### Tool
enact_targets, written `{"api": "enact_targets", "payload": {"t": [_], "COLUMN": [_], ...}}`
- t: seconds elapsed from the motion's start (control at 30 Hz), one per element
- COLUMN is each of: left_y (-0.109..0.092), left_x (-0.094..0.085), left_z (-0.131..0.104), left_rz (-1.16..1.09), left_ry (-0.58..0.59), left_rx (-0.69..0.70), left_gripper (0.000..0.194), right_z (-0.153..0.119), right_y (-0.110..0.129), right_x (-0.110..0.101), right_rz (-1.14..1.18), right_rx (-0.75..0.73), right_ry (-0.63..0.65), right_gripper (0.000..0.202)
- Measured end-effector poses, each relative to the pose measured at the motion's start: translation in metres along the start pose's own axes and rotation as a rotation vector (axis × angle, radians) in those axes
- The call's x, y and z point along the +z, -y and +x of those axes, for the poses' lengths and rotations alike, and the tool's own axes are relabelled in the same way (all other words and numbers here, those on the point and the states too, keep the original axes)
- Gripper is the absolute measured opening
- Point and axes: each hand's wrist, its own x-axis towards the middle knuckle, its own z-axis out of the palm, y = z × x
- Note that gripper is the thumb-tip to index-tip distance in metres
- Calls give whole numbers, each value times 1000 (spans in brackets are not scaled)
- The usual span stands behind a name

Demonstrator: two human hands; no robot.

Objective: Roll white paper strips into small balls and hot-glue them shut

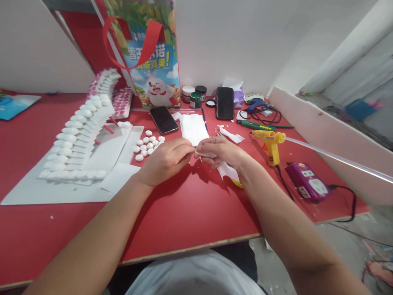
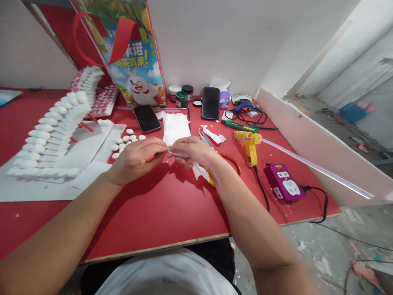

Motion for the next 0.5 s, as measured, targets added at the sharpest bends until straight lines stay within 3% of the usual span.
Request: {"api": "enact_targets", "payload": {"t": [0.1,0.17,0.23,0.37,0.43,0.5], "left_y": [-3,-5,-6,-6,-5,-5], "left_x": [2,5,7,8,6,2], "left_z": [1,2,4,6,7,8], "left_rz": [11,-78,-258,-793,-986,-1024], "left_ry": [13,6,-12,39,112,174], "left_rx": [-29,-148,-356,-858,-976,-989], "left_gripper": [16,15,9,19,18,22], "right_z": [4,6,7,2,-1,-4], "right_y": [-3,-6,-8,-9,-8,-8], "right_x": [3,5,7,12,14,15], "right_rz": [73,29,-119,-570,-754,-879], "right_rx": [-9,-40,-130,-369,-446,-490], "right_ry": [-33,-81,-154,-286,-311,-308], "right_gripper": [12,12,12,15,17,18]}}
